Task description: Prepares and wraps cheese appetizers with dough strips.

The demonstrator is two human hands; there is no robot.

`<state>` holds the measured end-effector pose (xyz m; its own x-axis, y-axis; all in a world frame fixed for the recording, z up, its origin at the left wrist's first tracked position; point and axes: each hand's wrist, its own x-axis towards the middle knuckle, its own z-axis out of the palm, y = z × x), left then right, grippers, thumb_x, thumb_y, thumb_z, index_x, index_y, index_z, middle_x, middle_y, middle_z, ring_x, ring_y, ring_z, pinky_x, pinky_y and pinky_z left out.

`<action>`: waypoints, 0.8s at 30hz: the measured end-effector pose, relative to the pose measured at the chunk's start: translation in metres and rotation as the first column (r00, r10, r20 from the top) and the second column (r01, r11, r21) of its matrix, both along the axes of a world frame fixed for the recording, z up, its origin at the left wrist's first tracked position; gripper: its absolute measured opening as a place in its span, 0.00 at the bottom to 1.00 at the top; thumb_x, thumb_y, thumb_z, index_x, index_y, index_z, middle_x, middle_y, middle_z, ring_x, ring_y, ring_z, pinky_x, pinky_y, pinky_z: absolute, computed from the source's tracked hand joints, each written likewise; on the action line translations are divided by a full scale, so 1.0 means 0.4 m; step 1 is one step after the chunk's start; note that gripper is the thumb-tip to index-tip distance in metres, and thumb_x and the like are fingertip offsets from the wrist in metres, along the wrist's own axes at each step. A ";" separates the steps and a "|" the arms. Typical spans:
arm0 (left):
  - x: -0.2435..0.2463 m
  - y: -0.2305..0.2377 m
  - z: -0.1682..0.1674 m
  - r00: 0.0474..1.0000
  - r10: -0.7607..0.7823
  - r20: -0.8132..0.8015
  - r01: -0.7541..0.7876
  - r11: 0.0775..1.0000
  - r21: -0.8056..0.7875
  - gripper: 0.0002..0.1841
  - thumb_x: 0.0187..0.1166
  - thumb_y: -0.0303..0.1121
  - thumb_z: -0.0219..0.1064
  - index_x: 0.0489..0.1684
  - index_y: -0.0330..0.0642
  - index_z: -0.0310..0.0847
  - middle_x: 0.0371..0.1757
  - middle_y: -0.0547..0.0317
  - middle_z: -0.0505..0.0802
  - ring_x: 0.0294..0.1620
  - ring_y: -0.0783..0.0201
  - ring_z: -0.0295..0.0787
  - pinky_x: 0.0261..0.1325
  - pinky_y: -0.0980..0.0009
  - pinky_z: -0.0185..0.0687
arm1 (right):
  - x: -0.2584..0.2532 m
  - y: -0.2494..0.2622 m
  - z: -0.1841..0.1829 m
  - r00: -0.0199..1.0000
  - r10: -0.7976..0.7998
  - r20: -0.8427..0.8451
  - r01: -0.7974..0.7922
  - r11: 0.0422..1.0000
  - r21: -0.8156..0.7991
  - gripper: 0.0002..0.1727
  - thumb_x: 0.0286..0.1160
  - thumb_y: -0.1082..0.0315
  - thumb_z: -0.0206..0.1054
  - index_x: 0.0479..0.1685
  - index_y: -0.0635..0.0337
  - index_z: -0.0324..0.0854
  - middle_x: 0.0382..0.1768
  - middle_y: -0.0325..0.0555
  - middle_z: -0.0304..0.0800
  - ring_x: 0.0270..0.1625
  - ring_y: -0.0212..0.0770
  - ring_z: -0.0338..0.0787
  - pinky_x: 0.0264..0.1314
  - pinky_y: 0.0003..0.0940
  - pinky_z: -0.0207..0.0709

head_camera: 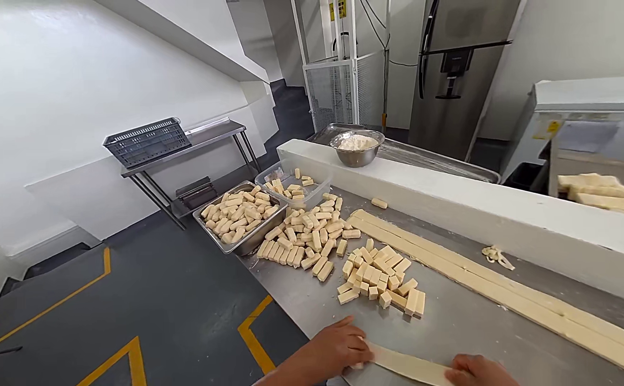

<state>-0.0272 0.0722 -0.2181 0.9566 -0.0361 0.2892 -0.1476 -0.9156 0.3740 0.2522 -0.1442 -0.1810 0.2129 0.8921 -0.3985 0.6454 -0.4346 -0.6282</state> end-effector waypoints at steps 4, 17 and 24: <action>0.126 -0.131 0.165 0.955 0.295 0.015 -0.268 0.887 -0.377 0.17 0.76 0.30 0.72 0.60 0.30 0.88 0.50 0.37 0.93 0.48 0.48 0.94 0.53 0.57 0.90 | -0.065 0.038 0.066 1.000 0.011 0.021 -0.019 0.901 0.433 0.36 0.64 0.50 0.81 0.65 0.70 0.85 0.65 0.65 0.88 0.72 0.68 0.83 0.78 0.72 0.64; 0.177 -0.239 0.319 0.957 0.143 -0.252 -0.272 0.137 -0.952 0.16 0.73 0.21 0.69 0.58 0.24 0.81 0.54 0.55 0.87 0.51 0.71 0.88 0.60 0.70 0.86 | -0.017 0.063 0.224 0.924 0.119 -0.363 0.042 0.913 0.407 0.26 0.62 0.48 0.81 0.10 0.49 0.71 0.10 0.21 0.64 0.15 0.18 0.62 0.20 0.21 0.52; 0.177 -0.256 0.336 0.930 0.261 -0.260 -0.303 0.145 -0.942 0.17 0.76 0.20 0.66 0.62 0.26 0.73 0.46 0.55 0.93 0.46 0.68 0.92 0.56 0.67 0.88 | 0.016 0.052 0.197 0.887 0.201 -0.416 0.029 0.875 0.484 0.15 0.67 0.55 0.79 0.22 0.51 0.84 0.15 0.21 0.76 0.19 0.15 0.72 0.23 0.15 0.64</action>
<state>0.0436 -0.0303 -0.0838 0.8404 0.5200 -0.1525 0.0628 0.1860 0.9805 0.2585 -0.1232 -0.1023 0.0309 0.9989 0.0365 0.2698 0.0269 -0.9626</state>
